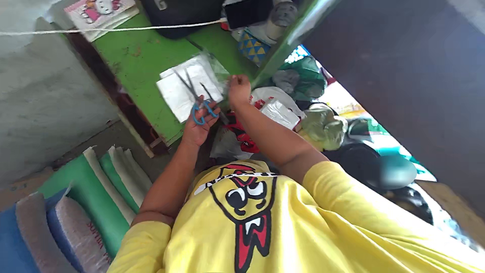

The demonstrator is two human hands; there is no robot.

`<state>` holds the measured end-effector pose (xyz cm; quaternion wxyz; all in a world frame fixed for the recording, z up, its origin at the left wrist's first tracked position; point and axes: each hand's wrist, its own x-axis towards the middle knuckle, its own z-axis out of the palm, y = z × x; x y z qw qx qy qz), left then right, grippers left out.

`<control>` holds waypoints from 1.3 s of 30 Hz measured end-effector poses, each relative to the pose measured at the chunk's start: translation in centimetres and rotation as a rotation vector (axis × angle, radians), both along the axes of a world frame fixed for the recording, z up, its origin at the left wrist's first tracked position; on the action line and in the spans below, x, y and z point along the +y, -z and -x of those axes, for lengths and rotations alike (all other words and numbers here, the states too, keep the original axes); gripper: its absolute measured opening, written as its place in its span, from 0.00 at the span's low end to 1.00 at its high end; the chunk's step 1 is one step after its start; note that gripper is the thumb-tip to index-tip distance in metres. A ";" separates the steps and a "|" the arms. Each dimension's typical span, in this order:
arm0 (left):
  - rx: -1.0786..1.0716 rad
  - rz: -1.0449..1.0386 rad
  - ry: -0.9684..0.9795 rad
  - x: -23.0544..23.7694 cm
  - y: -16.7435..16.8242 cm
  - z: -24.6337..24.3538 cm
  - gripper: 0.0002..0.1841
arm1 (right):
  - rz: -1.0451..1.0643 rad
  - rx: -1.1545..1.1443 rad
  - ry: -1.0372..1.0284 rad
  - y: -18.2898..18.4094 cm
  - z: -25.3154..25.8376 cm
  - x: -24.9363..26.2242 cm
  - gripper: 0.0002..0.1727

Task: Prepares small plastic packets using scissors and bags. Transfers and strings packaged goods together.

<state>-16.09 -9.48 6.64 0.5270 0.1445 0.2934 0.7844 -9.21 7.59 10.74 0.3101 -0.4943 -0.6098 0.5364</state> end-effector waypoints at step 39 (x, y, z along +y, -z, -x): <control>1.648 1.127 0.654 10.9 9.0 -22.2 0.33 | -0.043 -0.939 -0.519 15.8 -29.1 9.9 1.00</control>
